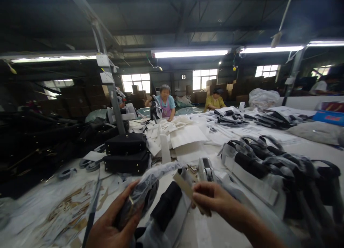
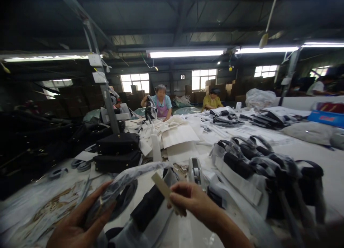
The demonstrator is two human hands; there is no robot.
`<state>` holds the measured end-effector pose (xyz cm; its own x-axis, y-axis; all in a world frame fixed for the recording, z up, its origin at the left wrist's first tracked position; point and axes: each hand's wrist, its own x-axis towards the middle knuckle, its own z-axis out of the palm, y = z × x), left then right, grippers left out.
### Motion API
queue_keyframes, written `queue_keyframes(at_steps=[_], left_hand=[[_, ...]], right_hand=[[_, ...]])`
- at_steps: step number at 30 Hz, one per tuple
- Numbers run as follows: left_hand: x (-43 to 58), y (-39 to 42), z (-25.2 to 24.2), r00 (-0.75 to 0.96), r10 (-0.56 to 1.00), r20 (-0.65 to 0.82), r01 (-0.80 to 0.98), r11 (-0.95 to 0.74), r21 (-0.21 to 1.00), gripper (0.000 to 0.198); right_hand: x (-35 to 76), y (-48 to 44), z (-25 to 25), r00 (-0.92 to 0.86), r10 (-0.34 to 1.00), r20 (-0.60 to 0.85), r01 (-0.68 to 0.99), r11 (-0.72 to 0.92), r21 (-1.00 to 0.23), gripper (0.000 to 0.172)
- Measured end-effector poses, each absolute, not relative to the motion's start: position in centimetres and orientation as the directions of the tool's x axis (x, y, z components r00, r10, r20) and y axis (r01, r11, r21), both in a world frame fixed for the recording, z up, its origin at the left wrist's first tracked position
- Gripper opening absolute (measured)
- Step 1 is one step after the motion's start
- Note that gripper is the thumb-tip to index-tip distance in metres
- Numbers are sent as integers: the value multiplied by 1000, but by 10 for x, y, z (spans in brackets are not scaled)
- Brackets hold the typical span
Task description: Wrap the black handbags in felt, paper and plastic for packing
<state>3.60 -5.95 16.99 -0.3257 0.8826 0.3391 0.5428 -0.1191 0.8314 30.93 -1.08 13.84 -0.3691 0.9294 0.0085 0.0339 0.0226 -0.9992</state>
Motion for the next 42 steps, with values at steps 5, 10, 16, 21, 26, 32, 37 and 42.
queue_keyframes(at_steps=[5,10,16,21,26,32,37,42], left_hand=[[36,-61,173,-267,895,357,553,-161,817,48],[35,-63,172,-243,900,362,555,-177,813,48],[37,-65,170,-211,910,358,561,-188,807,48],[36,-65,167,-199,880,431,510,-282,812,43],[40,-64,166,-165,842,514,512,-372,774,39],[46,-72,169,-113,813,571,482,-458,747,41],[39,-63,173,-295,900,321,88,-309,947,73],[36,-47,186,88,992,95,-192,-77,978,71]], right_hand=[[258,-42,141,-439,898,34,4,40,-999,31],[222,-32,151,-340,927,159,-45,153,-987,27],[198,-29,161,-356,911,209,-301,100,-948,34],[196,-40,170,-453,879,149,-521,-126,-844,18],[197,-46,173,-447,891,74,-483,-171,-859,32],[191,-43,170,-347,938,3,-388,-141,-911,38],[193,-45,172,-308,949,-72,-343,-181,-922,39],[196,-45,174,-329,943,-44,-367,-171,-914,45]])
